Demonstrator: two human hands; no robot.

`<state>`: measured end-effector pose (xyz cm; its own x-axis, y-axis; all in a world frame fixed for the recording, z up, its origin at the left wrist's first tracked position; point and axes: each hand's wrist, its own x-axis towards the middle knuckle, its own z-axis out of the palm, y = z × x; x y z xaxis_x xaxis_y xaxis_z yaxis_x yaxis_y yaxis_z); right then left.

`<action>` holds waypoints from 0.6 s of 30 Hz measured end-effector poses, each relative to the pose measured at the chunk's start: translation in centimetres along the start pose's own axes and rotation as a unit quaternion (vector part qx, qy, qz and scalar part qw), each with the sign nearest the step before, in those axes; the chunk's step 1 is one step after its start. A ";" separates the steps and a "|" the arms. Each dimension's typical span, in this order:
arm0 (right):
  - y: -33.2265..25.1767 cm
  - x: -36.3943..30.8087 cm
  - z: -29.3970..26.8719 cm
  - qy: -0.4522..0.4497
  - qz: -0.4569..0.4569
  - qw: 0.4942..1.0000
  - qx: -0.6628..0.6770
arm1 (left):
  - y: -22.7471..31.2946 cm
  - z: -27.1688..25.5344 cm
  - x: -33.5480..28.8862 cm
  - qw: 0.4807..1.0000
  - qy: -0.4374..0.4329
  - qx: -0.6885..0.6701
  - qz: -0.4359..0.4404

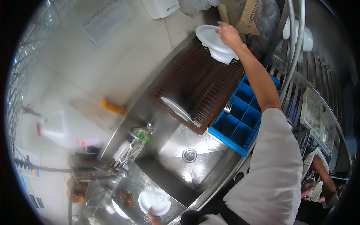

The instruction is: Washing and rinsing various kitchen items including plates, glasses, and steamer baskets in a commercial sink.

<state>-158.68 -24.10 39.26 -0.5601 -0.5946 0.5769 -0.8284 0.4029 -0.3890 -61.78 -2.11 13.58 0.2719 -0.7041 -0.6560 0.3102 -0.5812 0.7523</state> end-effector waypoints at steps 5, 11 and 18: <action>1.0 1.8 -3.1 -0.088 0.041 0.994 -0.047 | -1.2 2.5 1.3 0.995 0.072 0.064 -0.023; -4.9 -8.9 -0.8 -0.028 0.166 0.985 -0.035 | -3.0 -1.8 5.8 0.998 0.039 -0.005 -0.040; -44.7 -60.6 0.6 -0.549 -0.094 0.710 0.432 | 1.1 -1.9 5.2 0.977 0.063 0.191 0.076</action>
<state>-87.64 -6.47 21.28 0.2893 -0.9562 -0.0451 -0.3153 -0.0507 -0.9476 -58.34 -5.60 10.87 0.4052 -0.7520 -0.5199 -0.0988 -0.6014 0.7928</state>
